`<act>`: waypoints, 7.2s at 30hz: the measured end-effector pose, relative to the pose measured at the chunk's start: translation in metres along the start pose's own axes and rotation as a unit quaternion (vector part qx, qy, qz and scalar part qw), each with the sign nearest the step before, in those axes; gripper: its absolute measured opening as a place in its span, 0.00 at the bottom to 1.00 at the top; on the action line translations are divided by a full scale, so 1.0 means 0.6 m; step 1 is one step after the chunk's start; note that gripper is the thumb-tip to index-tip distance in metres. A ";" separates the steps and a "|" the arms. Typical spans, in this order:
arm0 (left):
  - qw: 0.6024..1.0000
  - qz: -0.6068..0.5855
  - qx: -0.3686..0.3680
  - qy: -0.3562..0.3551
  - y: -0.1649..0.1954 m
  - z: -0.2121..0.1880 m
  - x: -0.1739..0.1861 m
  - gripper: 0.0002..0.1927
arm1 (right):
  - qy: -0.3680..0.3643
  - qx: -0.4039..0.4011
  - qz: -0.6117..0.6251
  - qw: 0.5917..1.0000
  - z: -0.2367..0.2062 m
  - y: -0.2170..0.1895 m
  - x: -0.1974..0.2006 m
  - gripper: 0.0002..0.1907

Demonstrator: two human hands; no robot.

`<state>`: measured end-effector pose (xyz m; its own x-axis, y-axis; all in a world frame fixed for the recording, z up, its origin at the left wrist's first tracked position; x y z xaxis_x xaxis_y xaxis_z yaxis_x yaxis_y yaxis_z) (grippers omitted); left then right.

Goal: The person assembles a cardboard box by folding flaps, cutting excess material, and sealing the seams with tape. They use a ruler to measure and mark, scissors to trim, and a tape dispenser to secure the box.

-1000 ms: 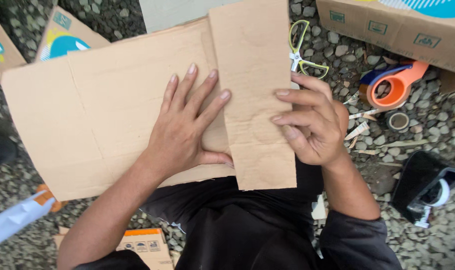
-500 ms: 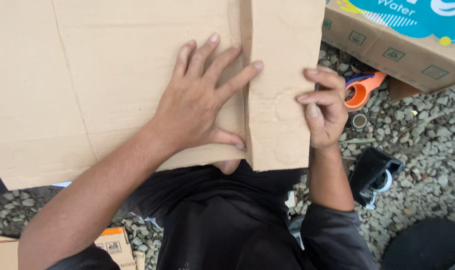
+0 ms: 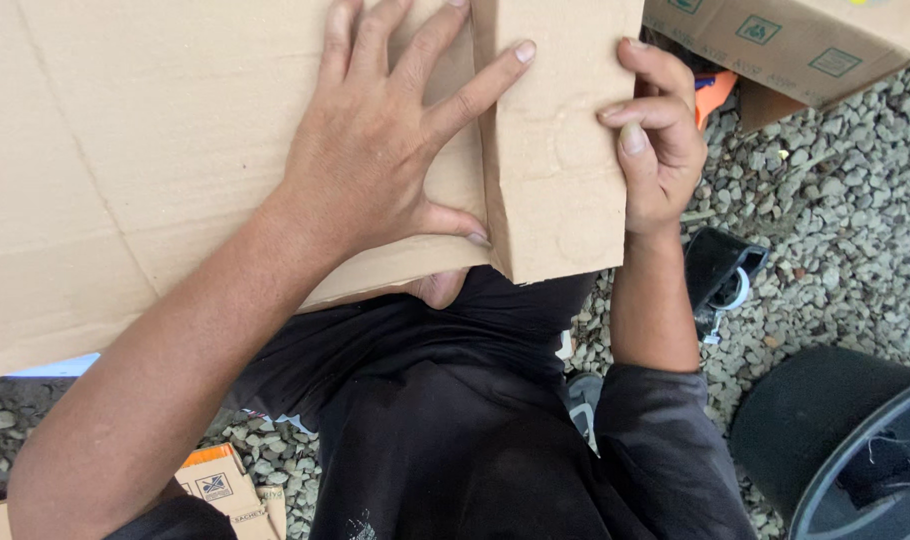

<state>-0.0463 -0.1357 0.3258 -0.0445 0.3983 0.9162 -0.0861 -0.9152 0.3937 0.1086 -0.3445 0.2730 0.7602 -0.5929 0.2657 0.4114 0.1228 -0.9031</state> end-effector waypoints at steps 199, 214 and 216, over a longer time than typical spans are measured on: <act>0.993 0.073 -0.004 -0.094 -0.045 0.017 -0.035 0.62 | 0.154 -0.217 -0.234 0.935 -0.338 0.226 0.047 0.13; 0.990 0.050 0.004 -0.131 -0.065 -0.027 -0.044 0.56 | 0.303 -0.263 -0.010 0.916 -0.453 0.266 0.114 0.06; 0.989 0.004 0.031 -0.144 -0.070 -0.055 -0.059 0.56 | 0.382 -0.209 -0.002 0.900 -0.490 0.262 0.154 0.05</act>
<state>-0.0742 -0.1090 0.2743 0.2404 0.3645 0.8996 -0.0260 -0.9241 0.3813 0.0957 -0.6140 0.0563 0.1259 -0.9865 0.1044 0.0680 -0.0965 -0.9930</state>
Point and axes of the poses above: each hand's wrist, its own z-axis towards the middle knuckle, its own x-axis out of the back of the hand, y = z × x, the point moved 6 cm from there along z, towards the middle knuckle, and after that the axes turned 9 degrees about -y, right-handed, at the moved point
